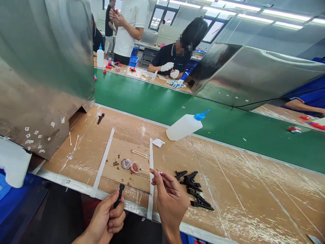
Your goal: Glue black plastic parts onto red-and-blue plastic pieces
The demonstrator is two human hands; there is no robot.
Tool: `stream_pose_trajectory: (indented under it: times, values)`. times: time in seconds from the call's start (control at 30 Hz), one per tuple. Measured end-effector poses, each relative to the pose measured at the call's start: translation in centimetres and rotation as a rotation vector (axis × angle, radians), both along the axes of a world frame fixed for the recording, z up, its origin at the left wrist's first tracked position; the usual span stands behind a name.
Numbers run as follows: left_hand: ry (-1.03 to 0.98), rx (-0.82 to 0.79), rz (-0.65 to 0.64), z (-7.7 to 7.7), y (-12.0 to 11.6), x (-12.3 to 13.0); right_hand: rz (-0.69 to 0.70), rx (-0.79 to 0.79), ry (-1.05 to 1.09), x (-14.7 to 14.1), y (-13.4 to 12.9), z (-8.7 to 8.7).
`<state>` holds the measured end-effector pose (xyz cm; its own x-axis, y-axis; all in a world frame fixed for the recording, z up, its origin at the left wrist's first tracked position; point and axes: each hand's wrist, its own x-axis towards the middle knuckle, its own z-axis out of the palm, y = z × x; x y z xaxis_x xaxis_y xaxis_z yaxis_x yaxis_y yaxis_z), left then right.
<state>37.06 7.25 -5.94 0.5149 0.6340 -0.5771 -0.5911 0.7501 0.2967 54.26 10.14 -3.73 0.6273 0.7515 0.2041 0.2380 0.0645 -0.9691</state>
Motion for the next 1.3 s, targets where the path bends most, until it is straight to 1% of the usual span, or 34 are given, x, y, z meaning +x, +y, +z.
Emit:
stream_pose_trajectory:
  times: [0.1, 0.17, 0.33, 0.43, 0.63, 0.83, 0.93, 1.1, 1.3]
  values:
    - [0.012, 0.009, 0.015, -0.3, -0.1, 0.0, -0.022, -0.001, 0.011, -0.5, -0.8, 0.4]
    - [0.015, 0.015, 0.019, -0.4, -0.2, 0.1, -0.008, -0.016, 0.031, -1.0, -1.5, 0.3]
    - [0.001, 0.01, 0.021, -0.1, -0.2, 0.3, 0.05, -0.028, 0.046, -2.5, -3.2, -0.3]
    - [0.0, 0.015, 0.021, 0.0, -0.2, 0.3, 0.079, -0.014, 0.033, -3.3, -3.8, -0.7]
    - [0.008, -0.003, 0.014, 0.1, -0.1, 0.3, 0.127, -0.04, 0.035, -4.0, -4.1, -1.9]
    - [0.021, -0.009, 0.009, 0.9, 0.1, 0.2, 0.141, -0.013, -0.051, -3.8, -4.4, -3.2]
    - [0.021, -0.011, 0.014, 0.9, 0.2, 0.2, 0.149, -0.007, -0.095, -3.8, -4.4, -3.3]
    - [-0.012, 0.026, 0.013, 0.1, -0.1, 0.2, 0.196, 0.009, -0.19, -3.6, -4.5, -3.1]
    - [0.0, 0.027, 0.02, -0.3, -0.2, 0.2, 0.135, -0.017, -0.239, -3.5, -4.5, -3.0]
